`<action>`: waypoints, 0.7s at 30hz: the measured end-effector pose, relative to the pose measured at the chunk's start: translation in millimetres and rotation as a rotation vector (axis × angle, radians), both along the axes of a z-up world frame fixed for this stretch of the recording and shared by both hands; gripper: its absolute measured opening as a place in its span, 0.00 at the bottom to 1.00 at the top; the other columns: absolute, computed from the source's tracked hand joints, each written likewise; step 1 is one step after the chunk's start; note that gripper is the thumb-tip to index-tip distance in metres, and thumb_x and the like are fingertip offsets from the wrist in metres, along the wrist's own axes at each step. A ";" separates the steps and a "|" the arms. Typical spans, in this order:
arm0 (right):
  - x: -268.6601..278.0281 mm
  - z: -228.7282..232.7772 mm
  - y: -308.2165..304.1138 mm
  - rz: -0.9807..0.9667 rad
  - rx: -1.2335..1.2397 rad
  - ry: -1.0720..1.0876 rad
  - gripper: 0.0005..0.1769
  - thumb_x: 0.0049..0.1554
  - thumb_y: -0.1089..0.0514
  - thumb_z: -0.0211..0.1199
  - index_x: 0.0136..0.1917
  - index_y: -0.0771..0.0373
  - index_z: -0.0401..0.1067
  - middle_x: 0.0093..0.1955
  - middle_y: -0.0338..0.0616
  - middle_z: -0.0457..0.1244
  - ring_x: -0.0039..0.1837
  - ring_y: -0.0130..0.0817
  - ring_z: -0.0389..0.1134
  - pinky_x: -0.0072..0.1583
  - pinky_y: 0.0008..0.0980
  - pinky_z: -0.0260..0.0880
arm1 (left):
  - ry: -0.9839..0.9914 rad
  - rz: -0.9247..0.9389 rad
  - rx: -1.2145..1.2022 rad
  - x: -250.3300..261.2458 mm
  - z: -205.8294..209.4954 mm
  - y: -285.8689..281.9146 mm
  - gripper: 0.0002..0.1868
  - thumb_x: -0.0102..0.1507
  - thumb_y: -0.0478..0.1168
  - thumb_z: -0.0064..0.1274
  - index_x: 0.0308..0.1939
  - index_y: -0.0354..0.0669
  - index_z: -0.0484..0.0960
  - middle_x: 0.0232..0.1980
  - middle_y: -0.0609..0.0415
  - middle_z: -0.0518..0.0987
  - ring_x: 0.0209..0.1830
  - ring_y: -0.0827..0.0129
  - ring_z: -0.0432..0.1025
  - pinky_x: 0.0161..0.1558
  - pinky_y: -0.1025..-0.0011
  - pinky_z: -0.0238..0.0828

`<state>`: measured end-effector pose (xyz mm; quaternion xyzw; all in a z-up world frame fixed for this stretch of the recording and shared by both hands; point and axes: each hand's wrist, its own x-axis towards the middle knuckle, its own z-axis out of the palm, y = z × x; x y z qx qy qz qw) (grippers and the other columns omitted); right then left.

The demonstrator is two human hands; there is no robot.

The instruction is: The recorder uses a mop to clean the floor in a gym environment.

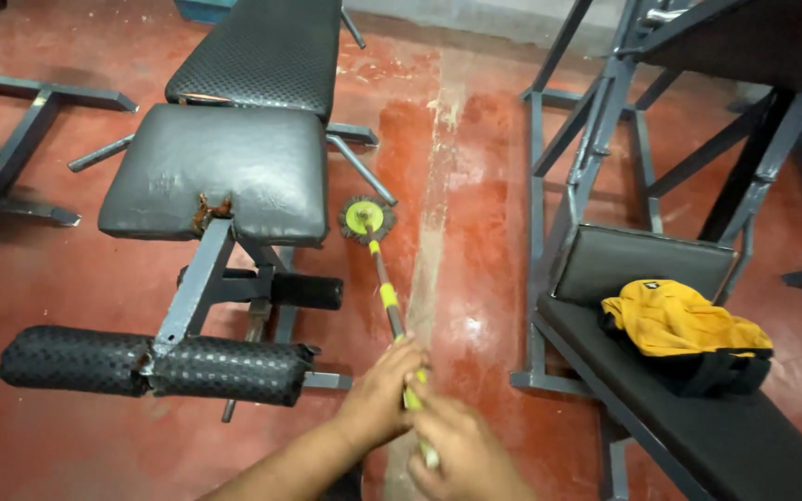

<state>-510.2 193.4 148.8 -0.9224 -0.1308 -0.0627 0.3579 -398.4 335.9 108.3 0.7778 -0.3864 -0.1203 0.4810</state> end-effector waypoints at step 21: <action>137.1 -108.0 0.3 -0.123 -0.006 0.015 0.25 0.46 0.57 0.66 0.57 0.65 0.73 0.69 0.61 0.62 0.69 0.58 0.64 0.66 0.46 0.65 | 0.240 0.242 0.091 134.4 -187.1 -30.6 0.20 0.62 0.36 0.52 0.59 0.50 0.75 0.64 0.46 0.77 0.67 0.56 0.70 0.70 0.62 0.67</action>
